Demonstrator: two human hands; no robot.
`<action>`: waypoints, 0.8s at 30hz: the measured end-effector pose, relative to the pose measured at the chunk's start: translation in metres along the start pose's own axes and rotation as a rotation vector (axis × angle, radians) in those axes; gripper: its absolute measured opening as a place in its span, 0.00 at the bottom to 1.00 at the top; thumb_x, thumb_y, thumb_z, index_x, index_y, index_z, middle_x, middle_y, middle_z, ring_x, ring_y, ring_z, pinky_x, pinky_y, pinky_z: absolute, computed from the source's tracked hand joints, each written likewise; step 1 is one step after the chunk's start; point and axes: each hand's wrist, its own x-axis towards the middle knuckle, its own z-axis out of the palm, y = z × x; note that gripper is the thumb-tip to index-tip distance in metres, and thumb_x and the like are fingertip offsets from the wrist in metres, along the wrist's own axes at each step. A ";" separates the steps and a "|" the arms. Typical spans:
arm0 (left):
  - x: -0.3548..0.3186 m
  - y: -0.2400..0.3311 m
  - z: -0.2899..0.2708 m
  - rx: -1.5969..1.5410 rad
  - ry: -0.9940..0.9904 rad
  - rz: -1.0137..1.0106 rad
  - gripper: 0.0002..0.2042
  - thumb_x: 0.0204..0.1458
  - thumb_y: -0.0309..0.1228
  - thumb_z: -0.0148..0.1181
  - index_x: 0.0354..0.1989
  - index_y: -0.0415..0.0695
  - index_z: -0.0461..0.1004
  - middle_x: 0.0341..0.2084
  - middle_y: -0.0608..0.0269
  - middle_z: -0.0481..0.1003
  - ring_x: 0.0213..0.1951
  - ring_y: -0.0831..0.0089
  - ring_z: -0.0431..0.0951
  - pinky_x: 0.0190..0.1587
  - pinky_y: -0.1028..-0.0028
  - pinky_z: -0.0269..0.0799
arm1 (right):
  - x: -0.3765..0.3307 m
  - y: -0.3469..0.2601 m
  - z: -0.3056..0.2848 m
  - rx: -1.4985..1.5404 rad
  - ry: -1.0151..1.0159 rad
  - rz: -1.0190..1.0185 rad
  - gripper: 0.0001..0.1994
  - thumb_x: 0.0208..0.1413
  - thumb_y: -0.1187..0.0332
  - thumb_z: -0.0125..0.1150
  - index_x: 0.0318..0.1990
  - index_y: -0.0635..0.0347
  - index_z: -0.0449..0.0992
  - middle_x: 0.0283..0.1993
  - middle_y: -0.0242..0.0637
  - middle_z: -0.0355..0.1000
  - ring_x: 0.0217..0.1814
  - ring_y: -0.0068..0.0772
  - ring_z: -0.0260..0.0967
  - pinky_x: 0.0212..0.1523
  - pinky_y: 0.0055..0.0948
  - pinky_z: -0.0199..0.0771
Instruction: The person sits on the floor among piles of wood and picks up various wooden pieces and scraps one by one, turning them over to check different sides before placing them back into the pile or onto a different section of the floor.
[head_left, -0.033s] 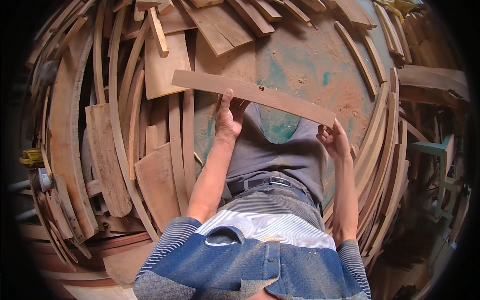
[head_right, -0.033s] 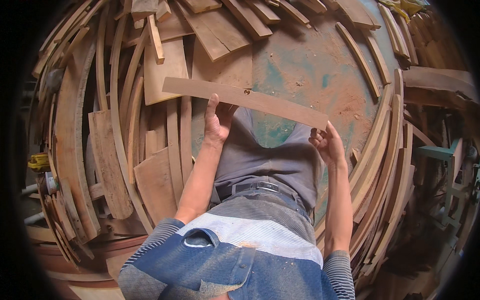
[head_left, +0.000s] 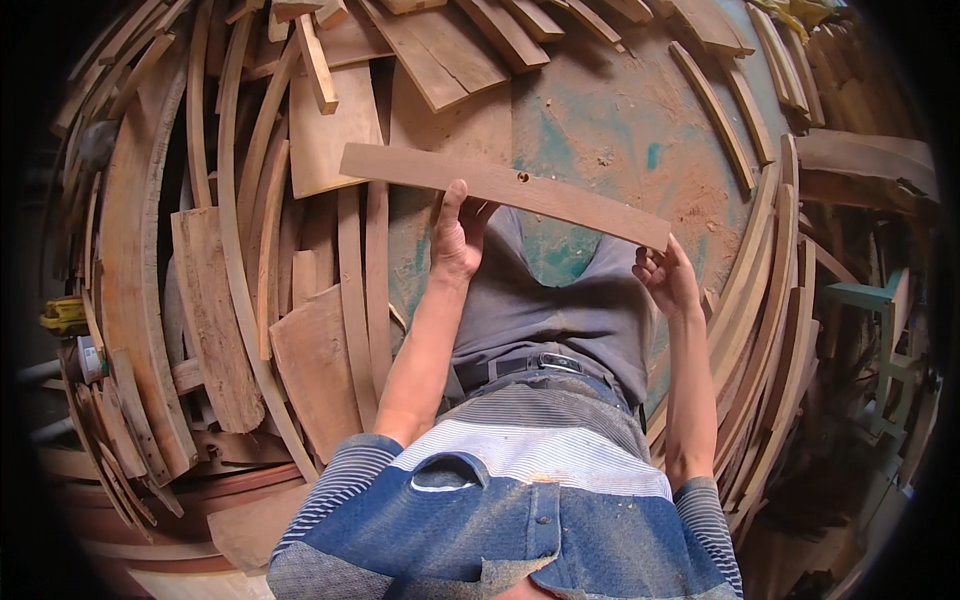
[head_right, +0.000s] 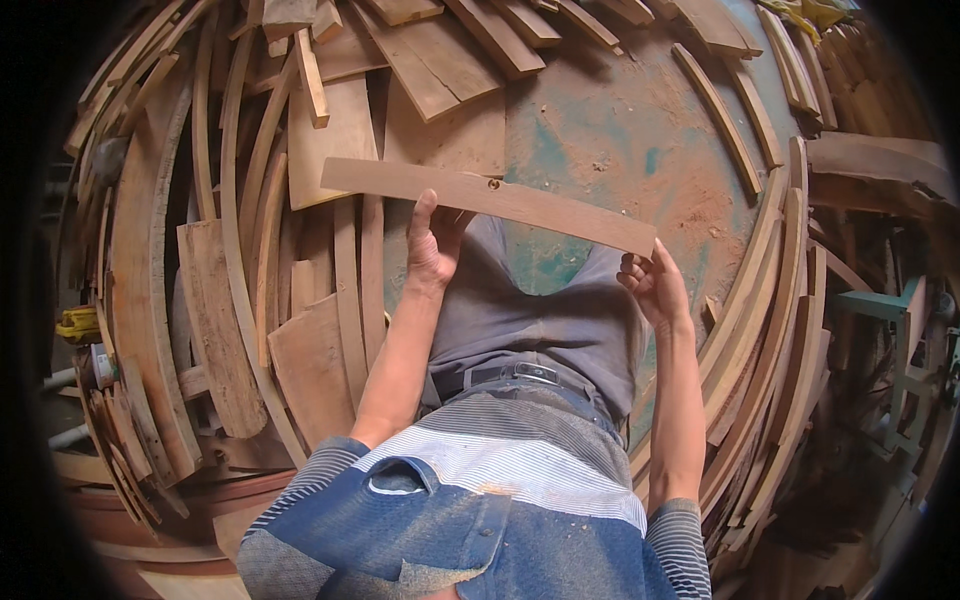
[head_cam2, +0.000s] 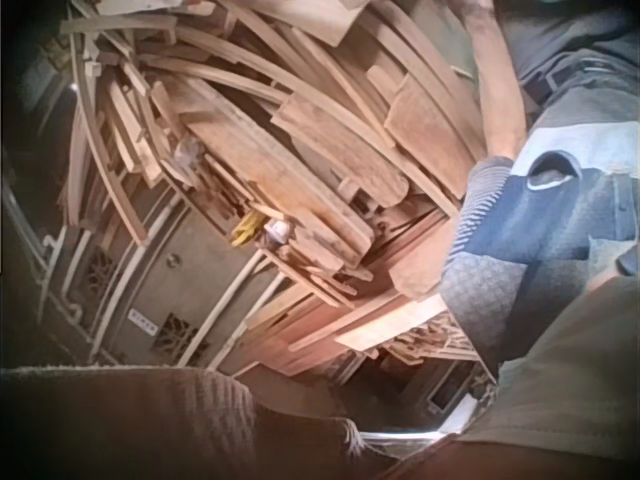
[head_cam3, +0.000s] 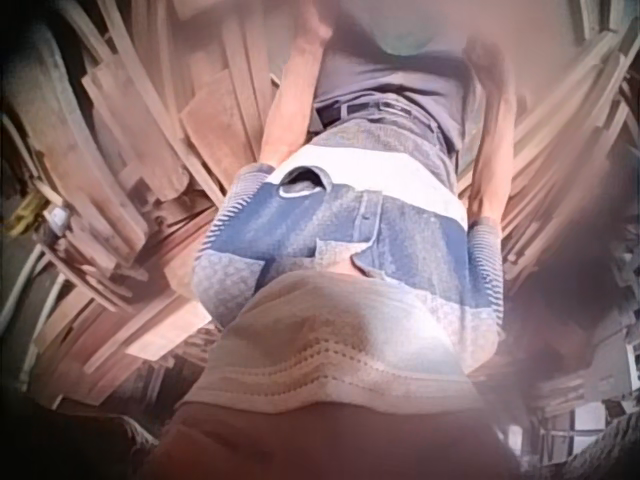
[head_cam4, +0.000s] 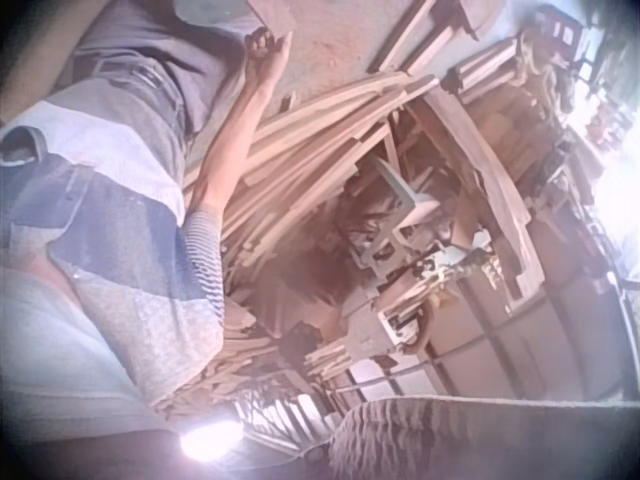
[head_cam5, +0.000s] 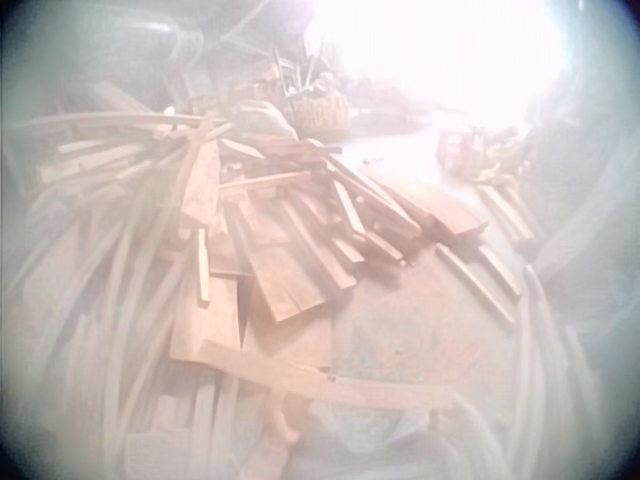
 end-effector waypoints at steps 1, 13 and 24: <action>-0.005 0.004 0.003 0.032 -0.016 0.007 0.21 0.52 0.41 0.71 0.52 0.46 0.75 0.50 0.62 0.79 0.54 0.65 0.77 0.61 0.59 0.73 | 0.005 0.002 -0.005 0.017 -0.019 0.001 0.16 0.70 0.55 0.49 0.51 0.57 0.73 0.36 0.33 0.74 0.35 0.26 0.73 0.40 0.30 0.79; -0.021 0.010 -0.028 -0.012 -0.181 -0.074 0.21 0.48 0.23 0.64 0.54 0.43 0.74 0.49 0.61 0.77 0.55 0.65 0.75 0.63 0.64 0.67 | 0.027 0.053 -0.033 0.259 -0.002 -0.109 0.18 0.69 0.53 0.51 0.57 0.54 0.73 0.50 0.34 0.75 0.50 0.33 0.73 0.52 0.40 0.74; -0.017 0.008 -0.044 -0.164 -0.365 -0.132 0.39 0.36 0.15 0.57 0.65 0.47 0.66 0.66 0.63 0.65 0.73 0.55 0.54 0.76 0.56 0.44 | 0.019 0.045 -0.016 0.398 -0.087 -0.110 0.28 0.69 0.50 0.49 0.66 0.62 0.64 0.65 0.49 0.67 0.65 0.49 0.66 0.67 0.50 0.66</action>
